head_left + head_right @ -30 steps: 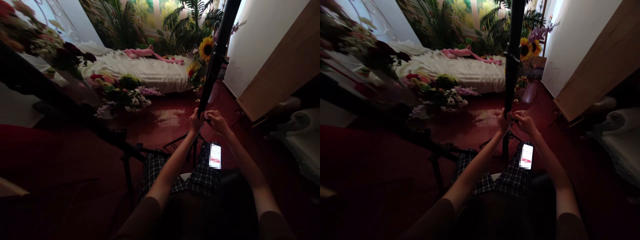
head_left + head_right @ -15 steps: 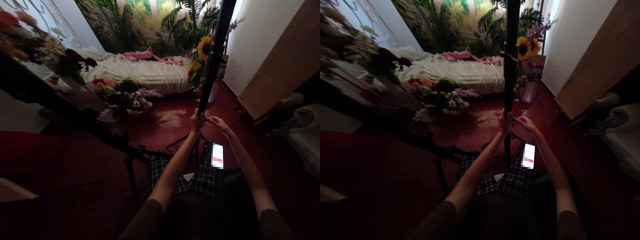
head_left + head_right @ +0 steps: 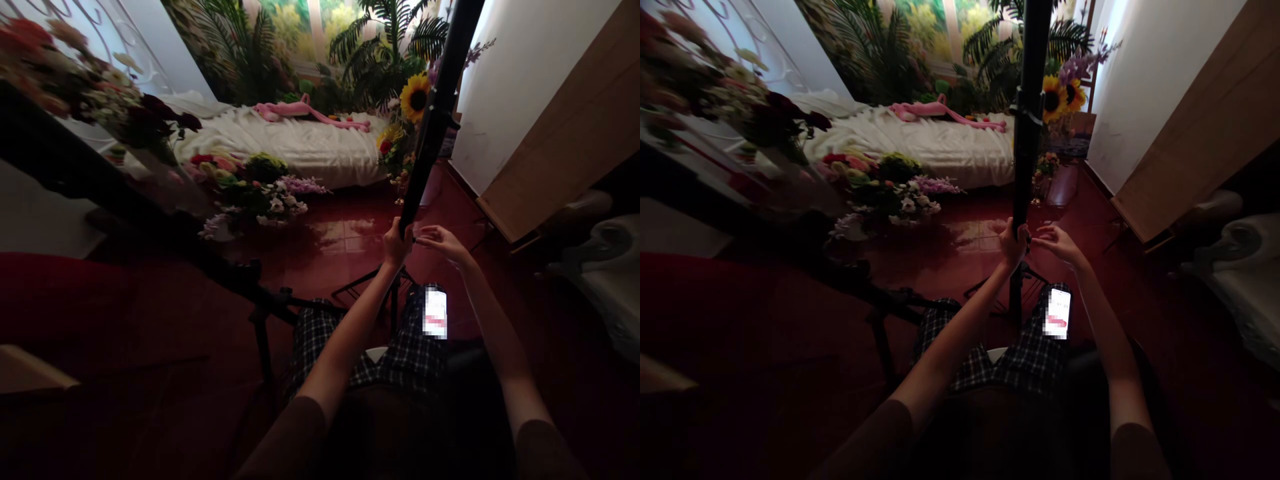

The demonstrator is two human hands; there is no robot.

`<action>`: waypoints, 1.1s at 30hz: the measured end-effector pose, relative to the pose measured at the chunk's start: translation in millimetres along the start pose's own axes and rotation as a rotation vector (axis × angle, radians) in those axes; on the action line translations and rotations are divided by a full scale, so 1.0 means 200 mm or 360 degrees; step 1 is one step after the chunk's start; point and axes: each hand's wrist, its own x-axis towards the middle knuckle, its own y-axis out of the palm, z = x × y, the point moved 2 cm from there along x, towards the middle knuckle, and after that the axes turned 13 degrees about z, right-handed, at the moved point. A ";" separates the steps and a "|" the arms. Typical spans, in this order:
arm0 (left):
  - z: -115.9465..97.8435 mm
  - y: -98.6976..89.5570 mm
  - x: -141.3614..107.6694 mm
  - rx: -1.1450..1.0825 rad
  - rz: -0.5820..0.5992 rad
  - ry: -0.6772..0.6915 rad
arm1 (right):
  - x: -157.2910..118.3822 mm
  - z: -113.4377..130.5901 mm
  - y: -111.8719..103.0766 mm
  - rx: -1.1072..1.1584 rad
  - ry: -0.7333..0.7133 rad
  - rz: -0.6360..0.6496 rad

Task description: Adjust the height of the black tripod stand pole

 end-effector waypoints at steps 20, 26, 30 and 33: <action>0.01 -0.01 0.00 -0.0002 0.0032 0.0021 | -0.03 -0.12 0.07 -0.0208 -0.0502 -0.0576; 0.01 -0.01 -0.01 -0.0017 0.0041 -0.0027 | -0.05 -0.12 0.13 -0.0440 -0.0595 -0.0706; 0.01 -0.01 -0.01 -0.0015 0.0025 -0.0047 | -0.11 -0.15 0.23 -0.0907 -0.0561 -0.0457; 0.01 -0.01 -0.01 -0.0025 0.0057 -0.0054 | -0.15 -0.16 0.25 -0.1012 -0.0532 -0.0647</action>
